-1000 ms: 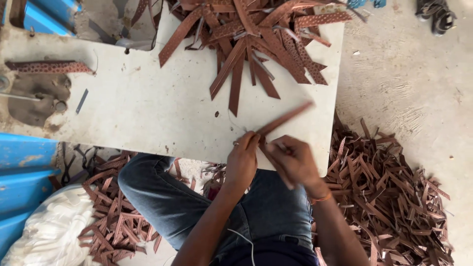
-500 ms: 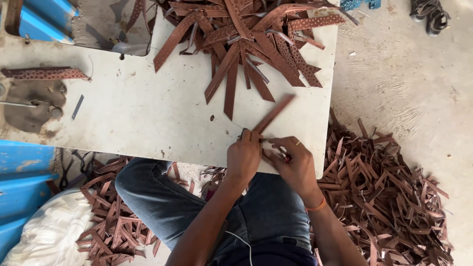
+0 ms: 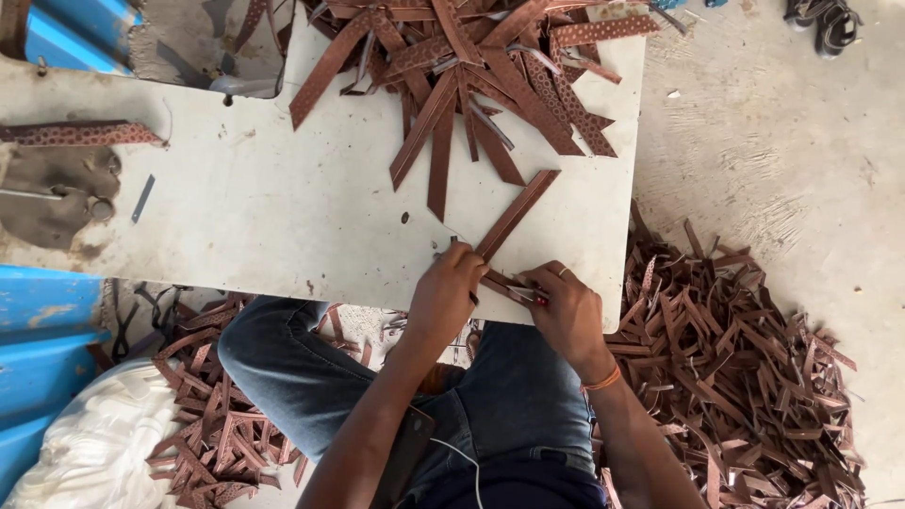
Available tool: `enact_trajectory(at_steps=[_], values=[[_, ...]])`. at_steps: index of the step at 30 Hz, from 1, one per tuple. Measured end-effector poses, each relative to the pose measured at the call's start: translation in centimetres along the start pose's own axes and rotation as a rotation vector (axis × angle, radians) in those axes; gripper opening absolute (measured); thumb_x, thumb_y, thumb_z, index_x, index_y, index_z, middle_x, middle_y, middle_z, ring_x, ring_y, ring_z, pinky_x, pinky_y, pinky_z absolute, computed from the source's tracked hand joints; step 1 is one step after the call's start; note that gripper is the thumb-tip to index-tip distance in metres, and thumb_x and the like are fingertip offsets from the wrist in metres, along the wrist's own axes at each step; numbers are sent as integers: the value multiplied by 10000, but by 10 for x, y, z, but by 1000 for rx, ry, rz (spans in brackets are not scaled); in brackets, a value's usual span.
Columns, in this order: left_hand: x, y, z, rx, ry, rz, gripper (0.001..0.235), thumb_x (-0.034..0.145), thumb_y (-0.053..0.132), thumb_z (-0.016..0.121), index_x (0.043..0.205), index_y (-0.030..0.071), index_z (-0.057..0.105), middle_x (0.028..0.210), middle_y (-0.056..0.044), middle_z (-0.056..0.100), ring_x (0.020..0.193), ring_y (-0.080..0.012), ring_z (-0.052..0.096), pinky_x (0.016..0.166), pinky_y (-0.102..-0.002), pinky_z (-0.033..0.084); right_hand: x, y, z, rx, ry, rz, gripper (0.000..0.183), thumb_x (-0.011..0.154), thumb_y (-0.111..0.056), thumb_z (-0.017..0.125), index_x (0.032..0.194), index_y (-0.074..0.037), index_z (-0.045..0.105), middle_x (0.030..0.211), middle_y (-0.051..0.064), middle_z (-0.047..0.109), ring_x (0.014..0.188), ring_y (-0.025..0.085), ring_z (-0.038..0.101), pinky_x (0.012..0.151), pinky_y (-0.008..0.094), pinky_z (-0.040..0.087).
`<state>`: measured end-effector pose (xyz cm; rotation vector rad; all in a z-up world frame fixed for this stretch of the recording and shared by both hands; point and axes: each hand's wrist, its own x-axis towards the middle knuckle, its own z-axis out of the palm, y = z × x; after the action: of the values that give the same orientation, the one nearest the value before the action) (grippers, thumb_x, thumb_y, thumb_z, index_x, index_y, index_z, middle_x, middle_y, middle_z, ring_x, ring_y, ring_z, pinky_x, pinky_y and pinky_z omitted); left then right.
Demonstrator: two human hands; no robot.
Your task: Trim excess thread and material from patterned shoe straps using snips.
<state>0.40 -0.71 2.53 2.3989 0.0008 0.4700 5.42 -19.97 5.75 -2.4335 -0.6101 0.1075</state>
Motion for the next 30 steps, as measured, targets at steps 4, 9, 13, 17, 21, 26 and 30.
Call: enact_trajectory(at_steps=[4, 9, 13, 17, 21, 26, 30], values=[[7, -4, -7, -154, -40, -167, 138, 950, 164, 714, 893, 48, 665, 970, -82, 660, 787, -324, 696, 694, -428, 559, 2, -3, -1, -24, -8, 46, 271, 788, -83, 818, 1054, -95, 771, 1002, 56, 744, 792, 251, 751, 679, 358, 596], [11, -1, -10, -183, -102, -274, 136, 913, 135, 718, 832, 41, 663, 951, -74, 666, 778, -308, 701, 707, -436, 556, 6, -3, -3, -78, -65, -3, 352, 730, 24, 729, 1056, -103, 768, 1021, 52, 746, 815, 272, 749, 715, 378, 602], [11, -5, -7, -164, -147, -294, 161, 920, 142, 710, 814, 33, 659, 968, -87, 655, 795, -308, 698, 727, -446, 552, 6, -1, -3, -18, -77, 12, 332, 739, 9, 733, 1051, -100, 767, 1019, 52, 746, 824, 267, 752, 718, 371, 605], [10, -4, -3, -141, -134, -293, 148, 942, 146, 695, 853, 31, 668, 980, -112, 639, 835, -334, 679, 746, -465, 539, 8, -2, -4, 24, -73, 40, 269, 789, -98, 796, 1054, -79, 757, 1005, 59, 745, 798, 267, 750, 701, 369, 593], [13, 13, -11, -153, -113, -317, 219, 891, 208, 747, 838, 17, 652, 955, -136, 616, 789, -338, 664, 713, -471, 533, 6, -1, -4, 42, -68, 31, 264, 816, -144, 808, 1064, -70, 757, 991, 68, 742, 799, 267, 750, 709, 367, 588], [10, 14, -11, -96, -67, -273, 155, 915, 177, 715, 881, 32, 673, 923, -127, 637, 785, -350, 665, 697, -476, 530, 6, -1, -3, 25, -38, 5, 264, 799, -126, 807, 1053, -72, 761, 993, 67, 744, 818, 273, 747, 715, 371, 589], [10, 11, -10, -123, -118, -326, 121, 953, 127, 679, 880, 31, 671, 924, -111, 657, 767, -349, 674, 697, -469, 533, 9, -18, -13, -46, -45, 22, 257, 783, -100, 796, 1038, -91, 761, 1003, 57, 738, 762, 247, 743, 656, 357, 593]])
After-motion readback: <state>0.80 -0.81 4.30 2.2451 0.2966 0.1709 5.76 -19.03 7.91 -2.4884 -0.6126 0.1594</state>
